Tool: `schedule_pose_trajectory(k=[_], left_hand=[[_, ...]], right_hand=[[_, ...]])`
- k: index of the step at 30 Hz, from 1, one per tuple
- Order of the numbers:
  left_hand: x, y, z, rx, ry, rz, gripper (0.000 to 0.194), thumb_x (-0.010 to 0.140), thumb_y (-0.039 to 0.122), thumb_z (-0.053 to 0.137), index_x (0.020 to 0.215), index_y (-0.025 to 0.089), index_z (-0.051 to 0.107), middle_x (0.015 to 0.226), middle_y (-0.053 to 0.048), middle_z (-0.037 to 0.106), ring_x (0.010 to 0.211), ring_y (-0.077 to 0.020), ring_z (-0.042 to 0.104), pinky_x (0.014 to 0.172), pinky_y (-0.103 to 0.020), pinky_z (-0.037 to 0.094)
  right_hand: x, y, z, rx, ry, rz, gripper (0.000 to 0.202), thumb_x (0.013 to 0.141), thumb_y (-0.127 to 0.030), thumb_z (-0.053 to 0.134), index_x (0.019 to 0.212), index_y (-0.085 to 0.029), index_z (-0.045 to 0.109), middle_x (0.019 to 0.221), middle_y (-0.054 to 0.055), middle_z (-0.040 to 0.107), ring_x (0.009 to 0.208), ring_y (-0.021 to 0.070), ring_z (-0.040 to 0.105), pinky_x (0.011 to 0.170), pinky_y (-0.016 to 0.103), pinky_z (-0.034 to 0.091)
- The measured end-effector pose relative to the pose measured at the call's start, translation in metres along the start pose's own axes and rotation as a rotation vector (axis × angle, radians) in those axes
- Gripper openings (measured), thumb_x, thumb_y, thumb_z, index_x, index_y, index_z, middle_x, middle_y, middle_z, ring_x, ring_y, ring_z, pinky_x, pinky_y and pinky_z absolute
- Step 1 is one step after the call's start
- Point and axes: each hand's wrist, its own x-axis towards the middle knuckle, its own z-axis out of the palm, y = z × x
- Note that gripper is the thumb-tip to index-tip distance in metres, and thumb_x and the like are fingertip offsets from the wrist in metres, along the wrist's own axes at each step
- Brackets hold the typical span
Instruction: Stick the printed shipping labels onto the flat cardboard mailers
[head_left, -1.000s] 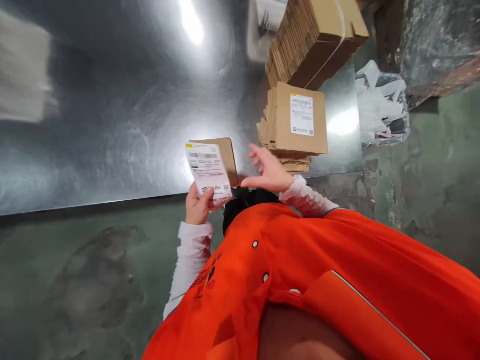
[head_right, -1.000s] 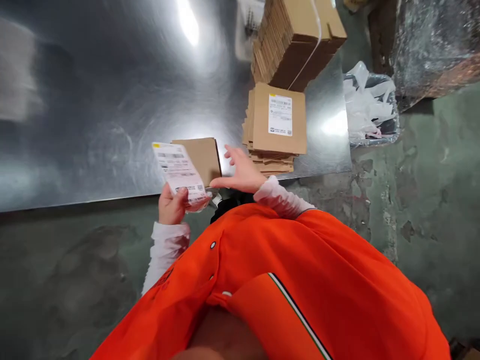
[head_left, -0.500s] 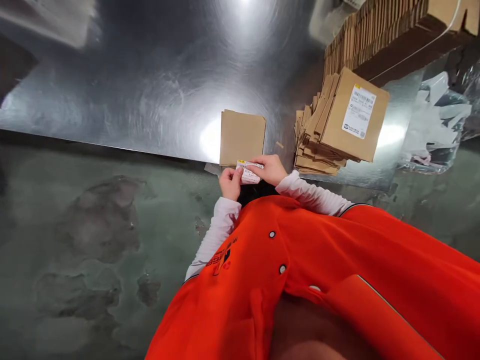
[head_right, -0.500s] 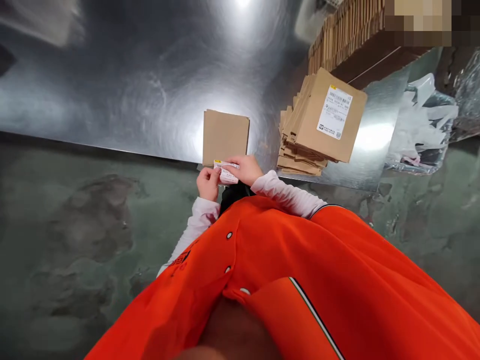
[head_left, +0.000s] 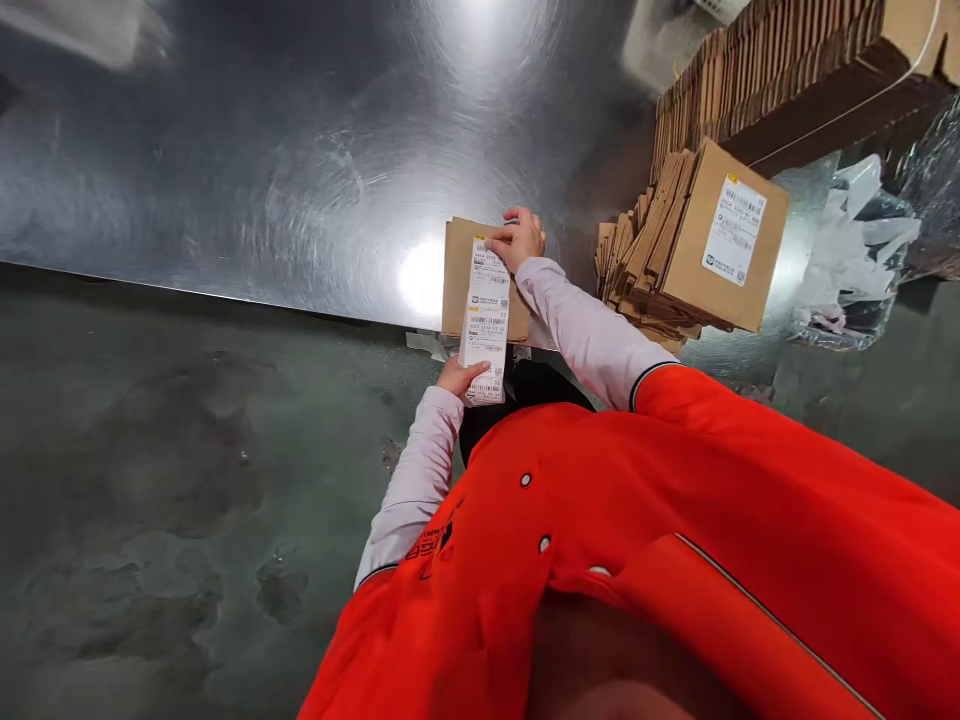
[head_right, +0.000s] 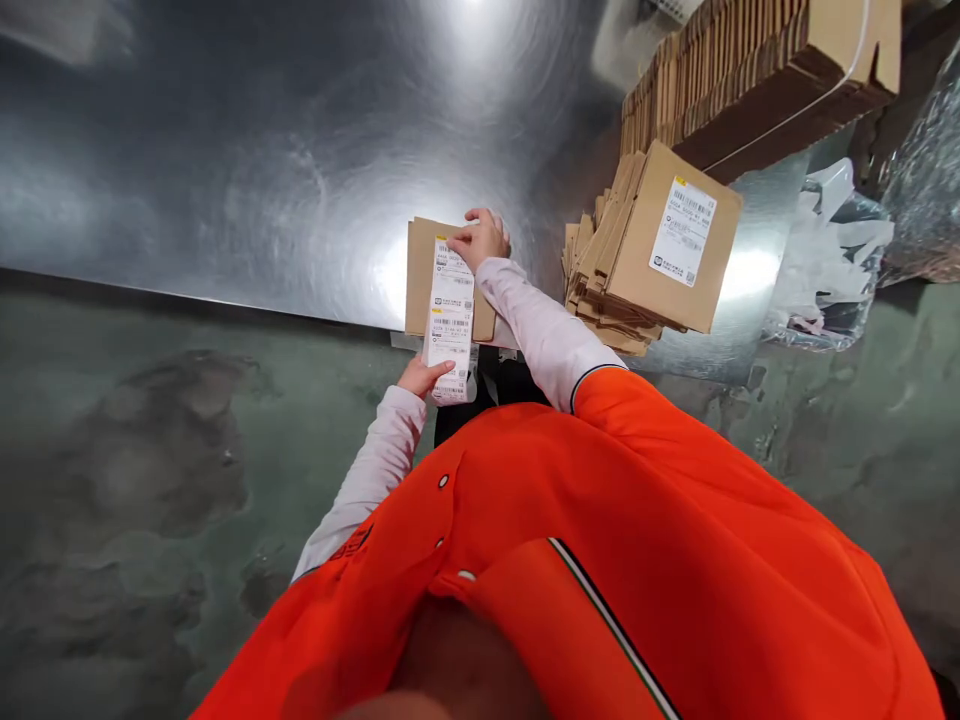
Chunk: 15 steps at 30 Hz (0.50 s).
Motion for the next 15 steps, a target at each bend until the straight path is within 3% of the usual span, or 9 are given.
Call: schedule_pose_trajectory(k=[3,6,9,11,13,15], left_hand=[[0.000,-0.013,-0.006,0.020,0.036,-0.051,0.072,0.021,0.044,0.098,0.082,0.013,0.074,0.093,-0.017,0.078,0.104,-0.0408,0.071,0.101,-0.057,0.052],[-0.019,-0.028,-0.014,0.057,0.068,-0.109,0.070,0.019,0.046,0.098,0.076,0.014,0.073,0.088,-0.016,0.078,0.101,-0.0412,0.071,0.100,-0.059,0.052],[-0.050,-0.037,-0.030,0.103,0.077,-0.123,0.066,0.023,0.045,0.099,0.075,0.014,0.074,0.086,-0.016,0.078,0.099,-0.0403,0.072,0.100,-0.058,0.053],[-0.067,-0.032,-0.041,0.149,0.075,-0.081,0.064,0.030,0.048,0.098,0.079,0.013,0.075,0.088,-0.016,0.078,0.098,-0.0390,0.072,0.098,-0.055,0.054],[-0.073,-0.015,-0.047,0.183,0.088,0.001,0.065,0.039,0.055,0.095,0.084,0.013,0.076,0.091,-0.016,0.078,0.098,-0.0379,0.072,0.095,-0.052,0.057],[-0.064,0.012,-0.044,0.173,0.157,0.107,0.067,0.047,0.063,0.090,0.088,0.012,0.075,0.094,-0.017,0.078,0.099,-0.0372,0.072,0.091,-0.049,0.058]], right_hand=[[0.001,0.001,0.003,-0.061,0.035,0.013,0.048,0.086,-0.036,0.073,0.129,-0.017,0.066,0.146,0.010,0.050,0.133,0.0258,0.045,0.113,0.045,0.039],[-0.017,-0.003,0.007,-0.122,0.082,-0.037,0.087,0.081,-0.038,0.077,0.155,-0.015,0.037,0.160,0.016,0.036,0.144,0.0309,0.036,0.119,0.053,0.033],[-0.040,-0.009,0.019,-0.154,-0.118,-0.382,0.078,0.088,-0.047,0.065,0.152,-0.009,0.040,0.165,0.014,0.029,0.155,0.0285,0.019,0.127,0.053,0.007],[-0.052,-0.009,0.025,-0.162,-0.258,-0.556,0.074,0.089,-0.051,0.060,0.147,-0.007,0.046,0.165,0.015,0.028,0.157,0.0302,0.013,0.126,0.055,-0.006],[-0.060,-0.007,0.023,-0.175,-0.306,-0.604,0.073,0.088,-0.048,0.063,0.147,-0.008,0.047,0.166,0.016,0.025,0.157,0.0323,0.013,0.126,0.057,-0.006],[-0.069,-0.002,0.013,-0.176,-0.275,-0.532,0.066,0.092,-0.040,0.059,0.150,-0.011,0.044,0.165,0.015,0.029,0.155,0.0309,0.021,0.128,0.055,0.007]])
